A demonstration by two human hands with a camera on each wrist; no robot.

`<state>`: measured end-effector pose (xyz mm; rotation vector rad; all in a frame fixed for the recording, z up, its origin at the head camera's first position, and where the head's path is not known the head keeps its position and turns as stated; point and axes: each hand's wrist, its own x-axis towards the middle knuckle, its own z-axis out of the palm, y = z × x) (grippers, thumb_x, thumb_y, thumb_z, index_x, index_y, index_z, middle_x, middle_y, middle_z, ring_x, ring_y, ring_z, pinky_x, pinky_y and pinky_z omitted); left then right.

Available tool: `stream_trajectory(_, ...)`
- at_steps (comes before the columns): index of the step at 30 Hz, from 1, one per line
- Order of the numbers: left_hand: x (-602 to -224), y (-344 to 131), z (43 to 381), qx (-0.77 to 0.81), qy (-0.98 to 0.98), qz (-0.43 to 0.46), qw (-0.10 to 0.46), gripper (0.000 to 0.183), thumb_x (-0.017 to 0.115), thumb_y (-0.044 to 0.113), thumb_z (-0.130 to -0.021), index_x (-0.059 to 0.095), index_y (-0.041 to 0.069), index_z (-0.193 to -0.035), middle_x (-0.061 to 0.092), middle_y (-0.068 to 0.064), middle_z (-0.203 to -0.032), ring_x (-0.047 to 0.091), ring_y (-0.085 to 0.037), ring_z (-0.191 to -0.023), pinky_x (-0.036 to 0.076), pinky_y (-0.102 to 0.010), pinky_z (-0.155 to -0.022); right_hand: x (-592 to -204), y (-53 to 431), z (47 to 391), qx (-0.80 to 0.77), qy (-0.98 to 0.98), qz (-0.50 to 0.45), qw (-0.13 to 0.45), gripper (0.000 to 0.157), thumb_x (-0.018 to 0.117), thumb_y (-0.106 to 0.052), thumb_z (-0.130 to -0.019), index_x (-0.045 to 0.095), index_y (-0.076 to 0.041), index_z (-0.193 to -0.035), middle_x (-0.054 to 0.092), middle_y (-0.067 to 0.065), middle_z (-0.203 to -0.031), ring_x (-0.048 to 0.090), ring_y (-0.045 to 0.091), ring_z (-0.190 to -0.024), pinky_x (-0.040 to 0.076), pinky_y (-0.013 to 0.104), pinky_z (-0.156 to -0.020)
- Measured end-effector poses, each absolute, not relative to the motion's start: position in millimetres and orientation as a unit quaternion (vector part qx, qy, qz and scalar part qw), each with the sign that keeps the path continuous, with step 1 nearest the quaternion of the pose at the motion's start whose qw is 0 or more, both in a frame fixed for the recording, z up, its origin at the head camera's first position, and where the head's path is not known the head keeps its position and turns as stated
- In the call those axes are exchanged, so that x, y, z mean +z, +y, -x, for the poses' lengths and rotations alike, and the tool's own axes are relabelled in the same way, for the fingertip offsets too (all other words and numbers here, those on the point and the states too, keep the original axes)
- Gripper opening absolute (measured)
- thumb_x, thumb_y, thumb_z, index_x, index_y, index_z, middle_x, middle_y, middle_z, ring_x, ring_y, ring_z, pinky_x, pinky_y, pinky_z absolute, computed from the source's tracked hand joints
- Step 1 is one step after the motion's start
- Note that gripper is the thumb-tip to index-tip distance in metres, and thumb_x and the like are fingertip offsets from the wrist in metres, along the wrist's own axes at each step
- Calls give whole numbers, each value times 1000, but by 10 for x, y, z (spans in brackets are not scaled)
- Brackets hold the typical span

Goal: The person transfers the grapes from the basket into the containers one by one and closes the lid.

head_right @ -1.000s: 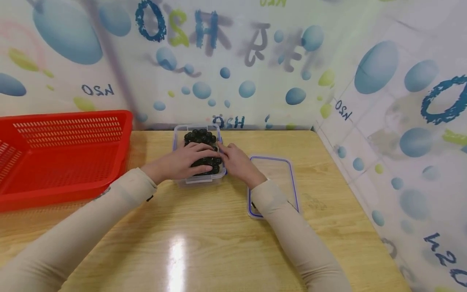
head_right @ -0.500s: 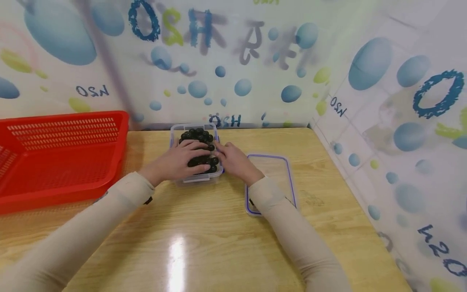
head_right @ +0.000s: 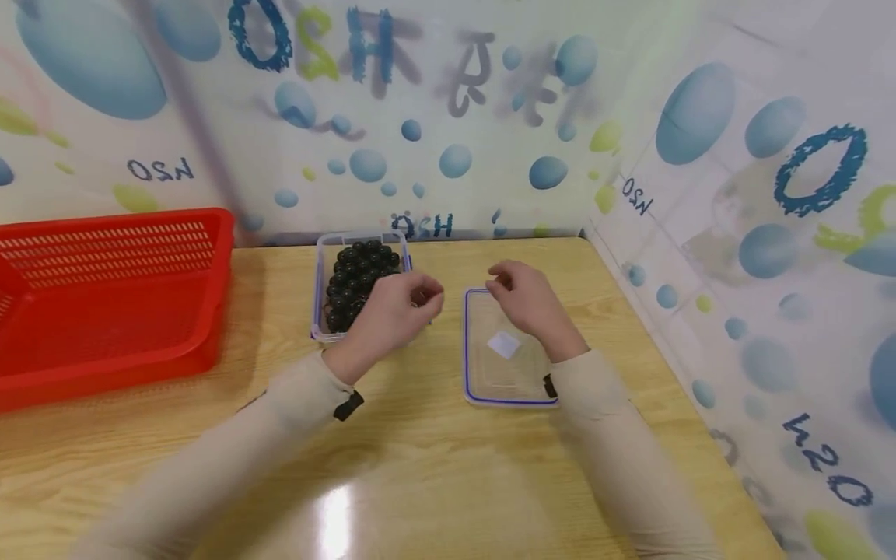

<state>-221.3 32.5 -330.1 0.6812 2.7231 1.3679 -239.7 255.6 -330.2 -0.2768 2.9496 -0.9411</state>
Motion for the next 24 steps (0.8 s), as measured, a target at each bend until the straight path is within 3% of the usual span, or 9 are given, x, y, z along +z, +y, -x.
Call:
stream_trajectory(3, -3388, 519, 2181, 413, 881, -206, 107, 24, 57, 15, -99, 65, -3, -113, 65, -4, -76, 58, -10, -58, 48, -25, -51, -3319, 2838, 2257, -287, 956, 54, 28, 33, 52, -16, -103, 58, 6, -127, 60, 24, -119, 55, 37, -110, 46, 51, -90)
stream_trajectory(7, -3518, 675, 2180, 372, 891, -177, 190, 23, 57, 15, -99, 59, 3, -80, 59, -4, -58, 50, -11, -44, 36, -23, -41, -3393, 3128, 2124, -239, 967, 26, 84, 37, 52, -16, -102, 56, 13, -124, 59, 29, -117, 56, 41, -107, 47, 53, -89)
stream_trajectory(10, -3611, 740, 2208, 362, 895, -153, 210, 36, 57, 12, -97, 45, 10, -63, 62, -5, -57, 48, -12, -42, 31, -22, -38, -3460, 3260, 2076, -215, 968, 5, 133, 39, 51, -16, -102, 53, 17, -123, 59, 31, -116, 58, 41, -103, 48, 52, -86)
stream_trajectory(13, -3688, 765, 2243, 375, 890, -135, 222, 37, 56, 5, -94, 50, 7, -58, 63, -7, -56, 55, -13, -43, 34, -20, -37, -3538, 3293, 2085, -238, 957, -24, 163, 38, 48, -12, -102, 51, 18, -125, 58, 31, -116, 62, 36, -98, 51, 47, -83)
stream_trajectory(19, -3762, 801, 2285, 397, 879, -111, 239, 26, 54, -4, -91, 63, 0, -67, 61, -7, -65, 69, -18, -59, 54, -24, -52, -3666, 3296, 2141, -286, 944, -43, 156, 31, 48, -3, -99, 53, 19, -120, 62, 28, -104, 67, 29, -81, 55, 39, -74)
stream_trajectory(24, -3790, 841, 2292, 380, 888, -107, 234, 30, 55, -4, -89, 63, 2, -60, 66, -6, -61, 68, -17, -56, 49, -21, -46, -3707, 3328, 2112, -298, 942, -48, 149, 26, 52, -2, -97, 58, 19, -111, 63, 24, -96, 65, 25, -77, 55, 37, -69)
